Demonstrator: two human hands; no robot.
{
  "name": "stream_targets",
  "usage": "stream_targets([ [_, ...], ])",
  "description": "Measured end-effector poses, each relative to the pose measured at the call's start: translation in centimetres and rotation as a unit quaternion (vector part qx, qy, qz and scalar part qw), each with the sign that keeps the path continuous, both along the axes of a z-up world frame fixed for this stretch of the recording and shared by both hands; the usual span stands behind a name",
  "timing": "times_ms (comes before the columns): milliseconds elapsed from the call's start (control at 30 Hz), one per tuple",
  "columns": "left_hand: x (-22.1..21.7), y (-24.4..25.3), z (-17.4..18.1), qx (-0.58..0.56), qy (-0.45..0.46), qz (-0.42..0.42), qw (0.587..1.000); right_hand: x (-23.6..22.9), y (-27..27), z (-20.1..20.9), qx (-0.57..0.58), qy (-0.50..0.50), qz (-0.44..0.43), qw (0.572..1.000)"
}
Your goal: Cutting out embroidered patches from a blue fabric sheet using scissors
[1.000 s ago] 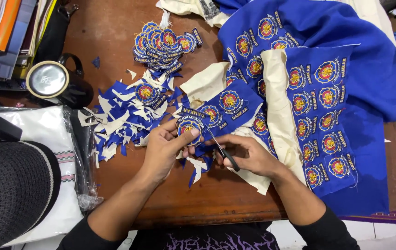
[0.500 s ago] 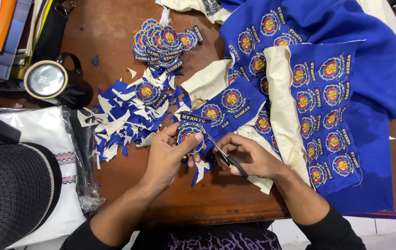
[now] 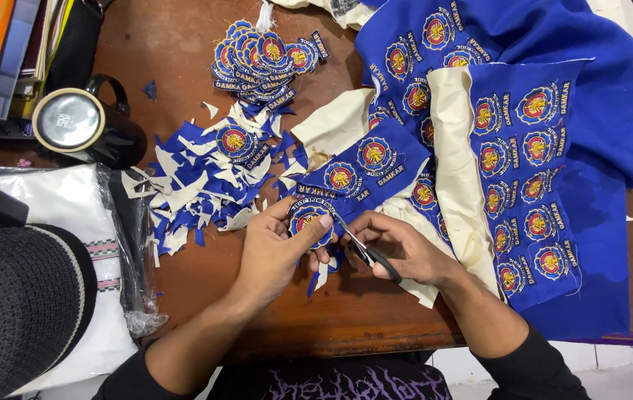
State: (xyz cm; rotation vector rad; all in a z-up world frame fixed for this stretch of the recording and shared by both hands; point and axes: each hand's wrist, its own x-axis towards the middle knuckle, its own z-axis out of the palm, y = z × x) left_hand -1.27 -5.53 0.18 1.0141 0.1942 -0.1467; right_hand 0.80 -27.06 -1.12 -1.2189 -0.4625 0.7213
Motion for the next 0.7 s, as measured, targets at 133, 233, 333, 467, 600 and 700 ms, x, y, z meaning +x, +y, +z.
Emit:
stream_targets([
  [133,-0.06,-0.07,0.04,-0.002,0.0,-0.008,1.0,0.02,0.13,-0.03,0.006,0.003,-0.004,1.0],
  [233,-0.17,-0.2,-0.15,-0.001,-0.001,-0.011,1.0,0.04,0.28,0.11,0.01,-0.001,-0.005,1.0],
  [333,-0.28,-0.28,-0.29,-0.009,-0.004,-0.011,1.0,0.1,0.41,0.6,0.01,-0.002,-0.004,1.0],
  [467,-0.28,-0.34,-0.03,-0.015,0.001,-0.012,1.0,0.02,0.49,0.27,0.011,-0.002,-0.003,1.0],
  [600,-0.4,-0.33,-0.09,-0.02,0.002,-0.008,1.0,0.02,0.47,-0.1,0.013,-0.001,-0.002,1.0],
  [700,-0.4,-0.32,0.14,-0.02,0.007,-0.01,1.0,0.08,0.53,0.27,0.013,0.0,0.002,1.0],
])
